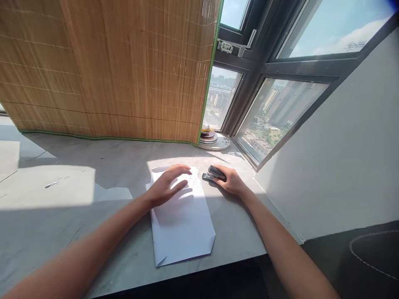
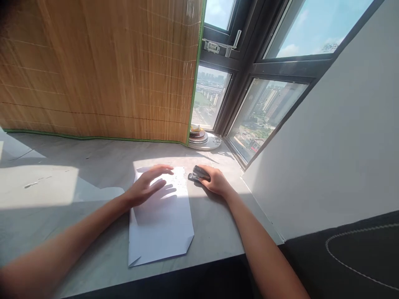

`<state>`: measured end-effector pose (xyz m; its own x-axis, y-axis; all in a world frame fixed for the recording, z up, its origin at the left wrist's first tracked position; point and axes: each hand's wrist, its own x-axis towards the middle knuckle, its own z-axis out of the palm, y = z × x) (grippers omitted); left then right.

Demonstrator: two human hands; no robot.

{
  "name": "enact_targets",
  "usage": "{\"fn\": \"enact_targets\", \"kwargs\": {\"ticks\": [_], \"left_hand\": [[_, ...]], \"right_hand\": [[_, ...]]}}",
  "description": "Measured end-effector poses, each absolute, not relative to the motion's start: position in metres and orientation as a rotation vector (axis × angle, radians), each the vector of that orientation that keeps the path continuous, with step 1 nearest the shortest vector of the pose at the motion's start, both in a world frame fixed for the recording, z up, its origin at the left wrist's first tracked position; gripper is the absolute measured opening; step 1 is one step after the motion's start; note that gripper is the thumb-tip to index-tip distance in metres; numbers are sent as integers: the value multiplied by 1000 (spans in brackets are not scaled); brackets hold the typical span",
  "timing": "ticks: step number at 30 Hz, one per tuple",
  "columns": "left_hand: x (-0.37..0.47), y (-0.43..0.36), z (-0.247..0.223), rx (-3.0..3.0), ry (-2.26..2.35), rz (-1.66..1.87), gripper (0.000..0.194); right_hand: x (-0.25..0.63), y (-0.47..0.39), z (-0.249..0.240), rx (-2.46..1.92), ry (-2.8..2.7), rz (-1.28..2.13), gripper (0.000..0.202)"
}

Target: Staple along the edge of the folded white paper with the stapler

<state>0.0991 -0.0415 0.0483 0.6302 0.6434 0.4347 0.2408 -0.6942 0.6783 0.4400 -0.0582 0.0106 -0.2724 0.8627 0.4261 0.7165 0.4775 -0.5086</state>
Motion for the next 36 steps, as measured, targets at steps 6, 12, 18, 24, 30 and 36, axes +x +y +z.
{"fn": "enact_targets", "kwargs": {"ticks": [6, 12, 18, 24, 30, 36], "left_hand": [[71, -1, 38, 1171, 626, 1382, 61], [61, 7, 40, 1016, 539, 1424, 61], [58, 8, 42, 859, 410, 1448, 60], [55, 11, 38, 820, 382, 1430, 59], [58, 11, 37, 796, 382, 1389, 56], [46, 18, 38, 676, 288, 1370, 57]], "right_hand": [[419, -65, 19, -1492, -1929, 118, 44], [318, -109, 44, -1563, -1846, 100, 42], [248, -134, 26, -1564, -2026, 194, 44], [299, -164, 22, -1694, -1893, 168, 42], [375, -193, 22, -1868, -1763, 121, 39], [399, -194, 27, -1811, -1758, 99, 45]]}}
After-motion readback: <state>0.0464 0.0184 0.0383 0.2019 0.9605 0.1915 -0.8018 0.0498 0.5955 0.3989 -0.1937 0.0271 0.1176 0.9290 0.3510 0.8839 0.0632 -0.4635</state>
